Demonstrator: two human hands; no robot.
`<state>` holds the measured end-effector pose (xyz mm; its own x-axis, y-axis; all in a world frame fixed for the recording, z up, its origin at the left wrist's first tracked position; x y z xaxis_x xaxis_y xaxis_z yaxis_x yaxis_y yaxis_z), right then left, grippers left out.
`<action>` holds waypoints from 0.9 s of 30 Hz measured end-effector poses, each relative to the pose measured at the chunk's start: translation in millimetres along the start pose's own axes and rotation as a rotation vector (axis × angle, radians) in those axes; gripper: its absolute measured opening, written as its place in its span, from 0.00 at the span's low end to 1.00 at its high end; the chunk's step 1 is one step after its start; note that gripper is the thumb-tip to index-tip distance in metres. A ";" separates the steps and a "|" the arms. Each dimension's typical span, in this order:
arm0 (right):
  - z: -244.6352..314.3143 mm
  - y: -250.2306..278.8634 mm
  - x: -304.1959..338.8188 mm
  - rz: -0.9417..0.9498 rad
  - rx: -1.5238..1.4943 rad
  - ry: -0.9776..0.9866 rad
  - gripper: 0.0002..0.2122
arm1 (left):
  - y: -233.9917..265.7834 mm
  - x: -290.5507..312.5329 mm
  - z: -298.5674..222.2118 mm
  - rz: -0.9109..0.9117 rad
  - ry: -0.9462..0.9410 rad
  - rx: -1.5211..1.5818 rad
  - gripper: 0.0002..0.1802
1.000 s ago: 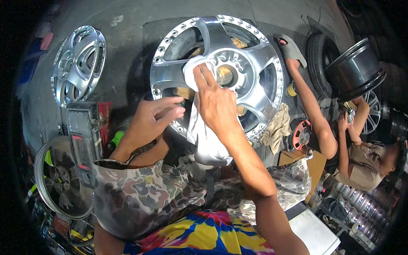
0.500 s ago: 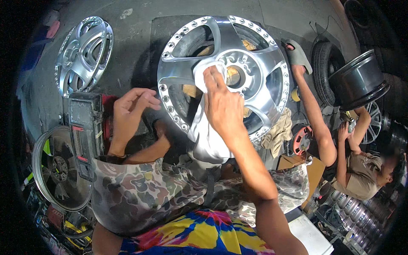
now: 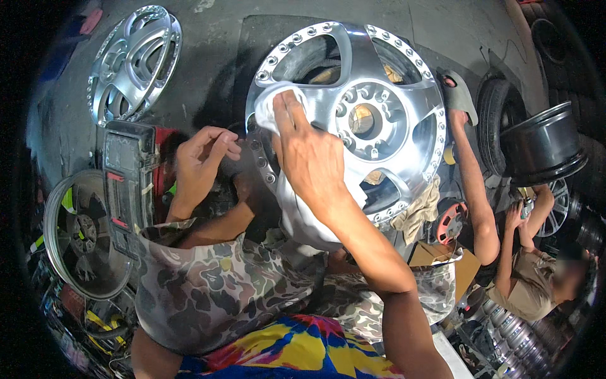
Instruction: The person sits on the floor and wipes a silver wheel rim with a white cloth. They apply liquid from a green bottle onto the cloth and continue wiping the rim surface, including the spokes and center hub, while another person works on a different rim nearby.
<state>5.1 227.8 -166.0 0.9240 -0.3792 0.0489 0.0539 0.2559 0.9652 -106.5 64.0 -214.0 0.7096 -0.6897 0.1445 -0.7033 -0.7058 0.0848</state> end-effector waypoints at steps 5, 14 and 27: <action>5.9 -5.0 6.4 -0.039 0.018 0.008 0.27 | 1.4 -0.1 4.2 -0.024 -0.023 -0.005 0.10; 10.6 -7.4 16.0 -0.010 -0.125 0.018 0.24 | 10.9 2.6 0.5 -0.054 -0.020 0.022 0.10; 51.1 10.5 66.5 0.297 -1.163 0.222 0.09 | -5.7 12.6 -61.3 0.754 -0.173 0.145 0.24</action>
<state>47.8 159.7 -139.4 0.9965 -0.0400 0.0738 0.0315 0.9931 0.1126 -96.2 69.2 -152.2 0.0479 -0.9979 -0.0446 -0.9934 -0.0429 -0.1063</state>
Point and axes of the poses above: each hand's wrist, its own x-axis away from the middle knuckle, its own y-axis out of the back of the hand, z = x × y, the point moved 6 cm from there along -x, towards the middle knuckle, and after that the axes turned 1 degree about x, right-handed, at the moved point
